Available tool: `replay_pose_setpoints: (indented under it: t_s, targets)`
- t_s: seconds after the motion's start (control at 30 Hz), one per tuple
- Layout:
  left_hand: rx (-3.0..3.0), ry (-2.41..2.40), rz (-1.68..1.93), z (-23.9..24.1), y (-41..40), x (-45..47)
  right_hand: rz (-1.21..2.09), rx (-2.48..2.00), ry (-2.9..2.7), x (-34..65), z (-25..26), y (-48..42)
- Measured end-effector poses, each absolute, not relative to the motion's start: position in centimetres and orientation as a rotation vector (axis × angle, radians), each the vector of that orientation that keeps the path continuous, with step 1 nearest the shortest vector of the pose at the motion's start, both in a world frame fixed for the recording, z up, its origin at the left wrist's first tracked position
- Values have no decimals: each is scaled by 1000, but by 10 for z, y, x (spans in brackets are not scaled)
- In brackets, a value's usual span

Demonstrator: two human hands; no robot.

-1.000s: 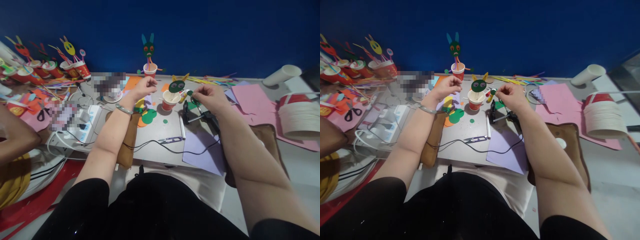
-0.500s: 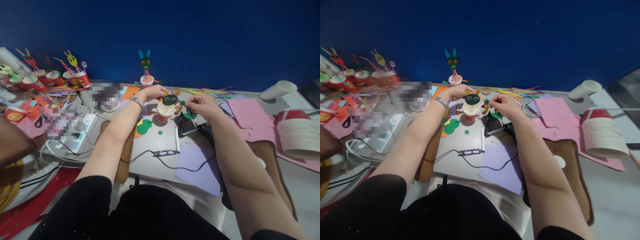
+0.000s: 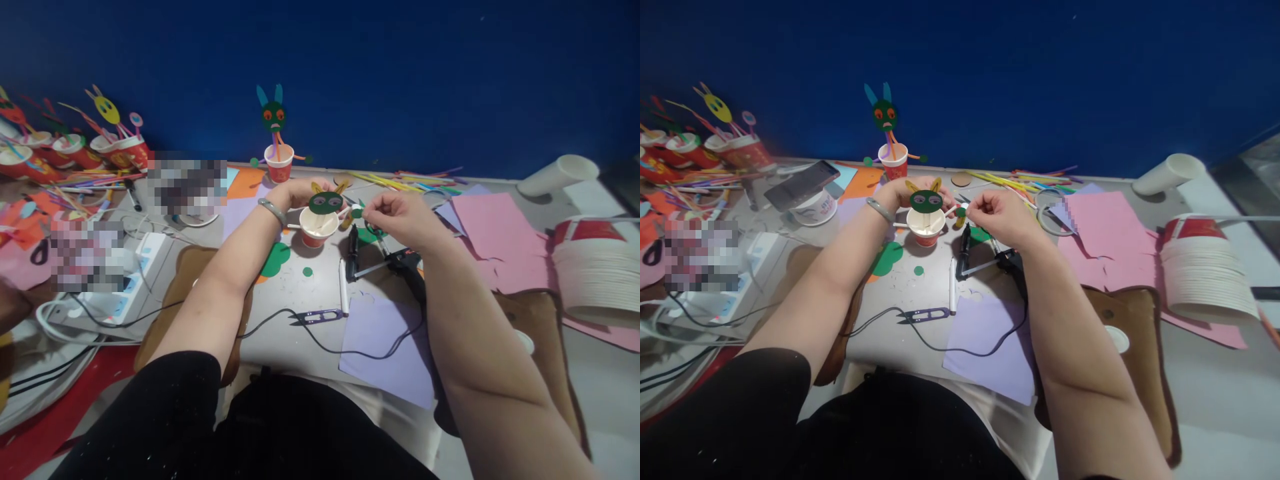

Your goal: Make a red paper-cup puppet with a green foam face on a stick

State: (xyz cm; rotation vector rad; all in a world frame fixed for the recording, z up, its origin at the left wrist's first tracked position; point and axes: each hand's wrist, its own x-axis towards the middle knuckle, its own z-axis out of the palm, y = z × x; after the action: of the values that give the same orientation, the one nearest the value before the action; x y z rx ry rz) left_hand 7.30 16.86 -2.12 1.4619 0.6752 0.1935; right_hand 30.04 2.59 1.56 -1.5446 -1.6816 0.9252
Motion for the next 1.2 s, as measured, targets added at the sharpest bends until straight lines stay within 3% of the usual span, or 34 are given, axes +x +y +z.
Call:
replay_pose_setpoints:
  t_s: [1.2]
  targets:
    - [1534, 765, 239, 0, 140, 86, 776, -1561, -1812, 291, 12, 23]
